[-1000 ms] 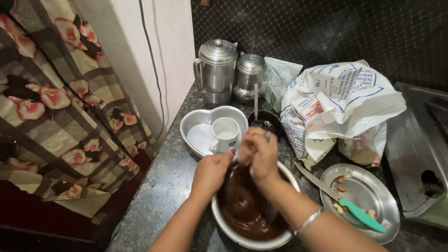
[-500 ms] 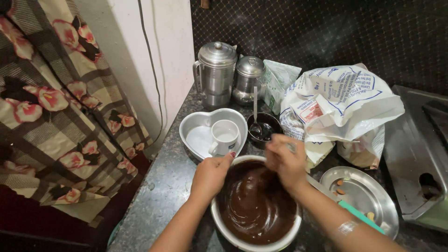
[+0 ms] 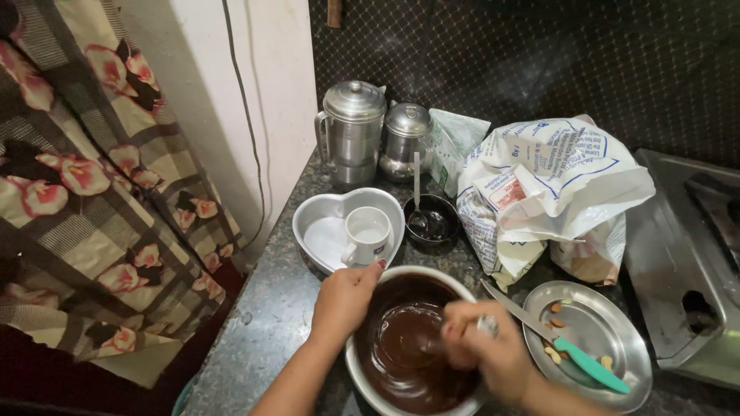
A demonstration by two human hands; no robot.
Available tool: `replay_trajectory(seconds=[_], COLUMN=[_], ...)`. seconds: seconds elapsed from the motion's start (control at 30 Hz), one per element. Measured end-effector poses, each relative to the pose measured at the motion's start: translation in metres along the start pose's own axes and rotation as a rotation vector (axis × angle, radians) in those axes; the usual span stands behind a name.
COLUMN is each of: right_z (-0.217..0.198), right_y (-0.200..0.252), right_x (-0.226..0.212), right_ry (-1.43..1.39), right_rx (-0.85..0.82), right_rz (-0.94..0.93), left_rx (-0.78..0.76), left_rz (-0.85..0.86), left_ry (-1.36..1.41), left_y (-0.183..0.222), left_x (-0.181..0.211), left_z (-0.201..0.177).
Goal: The person whisks a chocolate mixture in a bowl, pours liquid from a cup into it, and continues stirring. They then line a heart-shaped pan with paper, grease it with oil from a metal container, and pour the batter into the pan.
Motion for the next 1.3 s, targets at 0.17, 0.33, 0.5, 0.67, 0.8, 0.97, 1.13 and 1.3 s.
replay_trajectory(seconds=[0.17, 0.33, 0.5, 0.67, 0.8, 0.97, 1.13, 1.3], right_z=[-0.014, 0.052, 0.076, 0.007, 0.019, 0.041, 0.053, 0.045], right_y=[-0.081, -0.108, -0.035, -0.027, -0.062, -0.059, -0.051, -0.042], right_x=[0.000, 0.012, 0.012, -0.032, -0.112, -0.171, -0.164, -0.078], right_ry=[0.118, -0.179, -0.372, -0.035, -0.163, -0.066, -0.144, -0.147], right_rx=[0.125, 0.131, -0.108, 0.065, -0.244, -0.217, -0.181, -0.009], right_rz=[-0.120, -0.214, 0.066, 0.137, -0.283, -0.416, -0.457, -0.294], left_rx=[-0.024, -0.016, -0.002, 0.010, -0.024, 0.004, -0.016, -0.009], left_rz=[0.040, 0.074, 0.014, -0.011, -0.017, 0.011, -0.027, -0.027], left_ry=[0.028, 0.170, 0.089, 0.049, 0.028, 0.045, 0.027, 0.022], left_y=[0.000, 0.001, 0.000, 0.002, 0.002, 0.003, 0.003, 0.004], left_x=[0.000, -0.003, -0.004, -0.003, -0.002, 0.000, -0.001, -0.001], left_z=[0.001, 0.001, 0.000, -0.002, 0.000, -0.002, -0.001, -0.002])
Point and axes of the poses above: each hand's wrist, its own y-axis away from the middle knuckle, its own z-axis out of the palm, x = y × z, the point moved 9 cm from there along -y, towards the middle knuckle, and after that the axes turned 12 degrees about -z, right-handed, at the moved point
